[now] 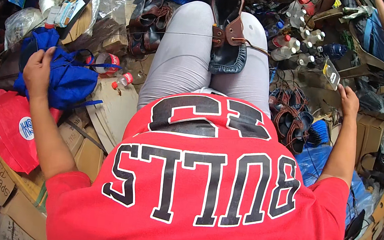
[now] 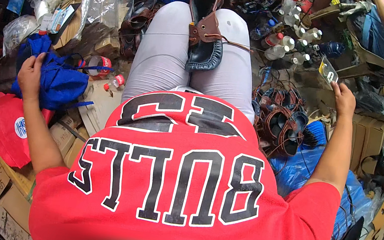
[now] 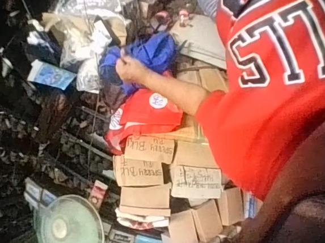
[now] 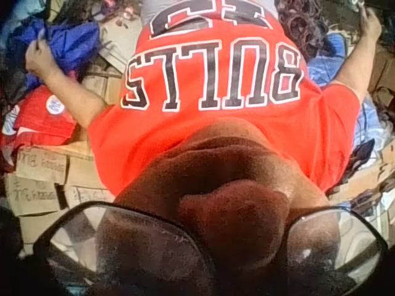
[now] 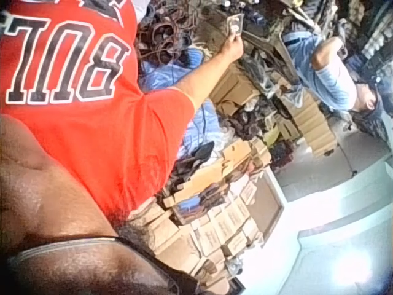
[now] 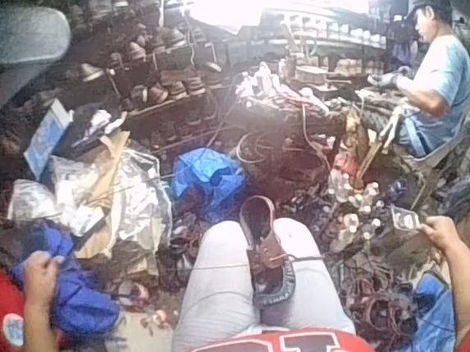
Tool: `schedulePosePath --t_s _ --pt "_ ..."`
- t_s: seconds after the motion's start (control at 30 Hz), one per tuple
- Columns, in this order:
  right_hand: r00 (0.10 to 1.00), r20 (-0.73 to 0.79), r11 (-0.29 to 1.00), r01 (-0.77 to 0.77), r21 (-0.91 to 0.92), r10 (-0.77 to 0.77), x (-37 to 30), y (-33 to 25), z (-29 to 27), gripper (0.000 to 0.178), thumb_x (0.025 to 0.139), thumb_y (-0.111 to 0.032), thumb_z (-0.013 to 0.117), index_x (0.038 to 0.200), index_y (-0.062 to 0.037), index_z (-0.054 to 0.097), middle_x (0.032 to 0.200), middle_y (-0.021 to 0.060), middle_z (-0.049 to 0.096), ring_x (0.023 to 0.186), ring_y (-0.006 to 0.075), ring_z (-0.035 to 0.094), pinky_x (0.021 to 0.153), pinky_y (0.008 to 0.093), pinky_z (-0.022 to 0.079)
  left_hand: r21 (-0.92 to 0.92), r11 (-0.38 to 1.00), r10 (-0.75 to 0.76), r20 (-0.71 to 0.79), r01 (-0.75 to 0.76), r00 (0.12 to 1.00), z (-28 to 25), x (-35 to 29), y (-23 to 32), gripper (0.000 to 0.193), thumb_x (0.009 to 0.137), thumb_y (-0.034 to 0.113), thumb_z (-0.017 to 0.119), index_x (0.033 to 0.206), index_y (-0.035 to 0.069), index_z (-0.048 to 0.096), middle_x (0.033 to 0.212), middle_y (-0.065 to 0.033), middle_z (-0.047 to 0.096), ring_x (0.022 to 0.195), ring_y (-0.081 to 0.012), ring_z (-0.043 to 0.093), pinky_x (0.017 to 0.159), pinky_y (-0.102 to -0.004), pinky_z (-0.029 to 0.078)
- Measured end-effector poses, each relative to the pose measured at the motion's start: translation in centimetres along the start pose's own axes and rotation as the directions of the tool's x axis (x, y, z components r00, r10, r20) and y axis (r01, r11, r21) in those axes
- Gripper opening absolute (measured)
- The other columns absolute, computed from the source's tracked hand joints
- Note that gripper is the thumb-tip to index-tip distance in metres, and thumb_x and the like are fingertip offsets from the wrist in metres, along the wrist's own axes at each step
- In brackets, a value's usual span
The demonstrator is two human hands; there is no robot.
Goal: Hand-stitching leather shoe components using a needle and thread in a workshop.
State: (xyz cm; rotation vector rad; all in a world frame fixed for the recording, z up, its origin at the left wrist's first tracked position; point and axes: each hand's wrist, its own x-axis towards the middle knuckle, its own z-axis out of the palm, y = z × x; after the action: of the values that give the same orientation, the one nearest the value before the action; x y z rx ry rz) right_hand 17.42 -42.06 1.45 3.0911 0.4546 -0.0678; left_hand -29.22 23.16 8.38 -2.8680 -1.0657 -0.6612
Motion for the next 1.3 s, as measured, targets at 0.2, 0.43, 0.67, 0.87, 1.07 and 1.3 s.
schedulePosePath --t_s 0.2,0.43,0.67,0.87,1.07,1.3 --pt "0.988 -0.057 0.937 -0.114 0.331 0.141 3.4 2.1 5.4 0.047 0.085 -0.052 0.053 0.098 -0.0087 0.066 0.077 0.0095 0.064 0.074 0.0285 0.059 0.065 0.0372 0.044 -0.232 0.937 -0.236 0.129 0.260 0.963 2.1 0.4 -2.6 0.020 0.089 0.025 0.058 0.093 0.006 0.061 0.065 -0.0106 0.054 0.059 -0.0189 0.050 0.059 -0.0333 0.042" --pt "0.936 0.222 0.368 -0.315 0.875 0.274 3.2 -1.7 4.9 0.039 0.089 -0.045 0.052 0.108 -0.0149 0.067 0.065 -0.0041 0.050 0.053 0.0041 0.034 0.049 0.0205 0.026 -0.742 0.340 0.493 0.664 0.578 0.562 0.4 -1.3 16.1 0.069 0.087 0.009 0.047 0.145 0.004 0.011 0.124 -0.0181 0.055 0.124 -0.0207 0.044 0.095 -0.0312 0.040" --pt "0.951 0.305 0.985 -0.093 0.143 0.045 1.4 -9.5 4.0 0.070 0.080 -0.072 0.035 0.130 -0.0251 0.050 0.114 0.0034 0.063 0.117 0.0238 0.050 0.100 0.0512 0.016 -0.894 0.444 0.747 0.406 0.059 0.526 3.3 5.1 26.9 0.054 0.080 0.001 0.057 0.131 0.014 0.046 0.120 -0.0132 0.056 0.085 -0.0181 0.063 0.074 -0.0330 0.051" --pt "0.977 0.104 0.911 0.133 0.390 -0.188 -5.1 -15.8 0.9 0.040 0.078 -0.040 0.065 0.113 -0.0192 0.064 0.103 0.0074 0.067 0.096 0.0214 0.062 0.093 0.0378 0.034 -0.203 0.232 0.955 -0.139 -0.951 0.263 12.3 7.3 31.8 0.049 0.068 -0.003 0.059 0.111 0.019 0.063 0.111 -0.0057 0.060 0.117 -0.0226 0.049 0.105 -0.0467 0.027" --pt "0.932 -0.324 0.517 0.362 0.776 -0.166 -8.1 -18.8 -1.9 0.022 0.082 -0.013 0.066 0.102 -0.0057 0.066 0.088 0.0066 0.067 0.080 0.0138 0.062 0.074 0.0257 0.047 -0.340 0.424 0.885 -0.041 -0.839 0.464 9.3 10.8 32.0 0.014 0.068 0.012 0.061 0.080 0.006 0.060 0.083 -0.0090 0.063 0.080 -0.0309 0.059 0.072 -0.0384 0.047" --pt "0.842 -0.464 0.235 0.527 0.817 -0.277 -8.1 -27.6 -3.9 0.020 0.081 -0.016 0.068 0.096 -0.0029 0.064 0.083 0.0069 0.066 0.068 0.0114 0.061 0.063 0.0231 0.048 -0.622 0.520 0.627 -0.188 -0.585 0.756 6.2 9.1 30.5 0.016 0.065 0.008 0.064 0.073 0.001 0.053 0.086 -0.0144 0.061 0.080 -0.0271 0.062 0.070 -0.0361 0.048"
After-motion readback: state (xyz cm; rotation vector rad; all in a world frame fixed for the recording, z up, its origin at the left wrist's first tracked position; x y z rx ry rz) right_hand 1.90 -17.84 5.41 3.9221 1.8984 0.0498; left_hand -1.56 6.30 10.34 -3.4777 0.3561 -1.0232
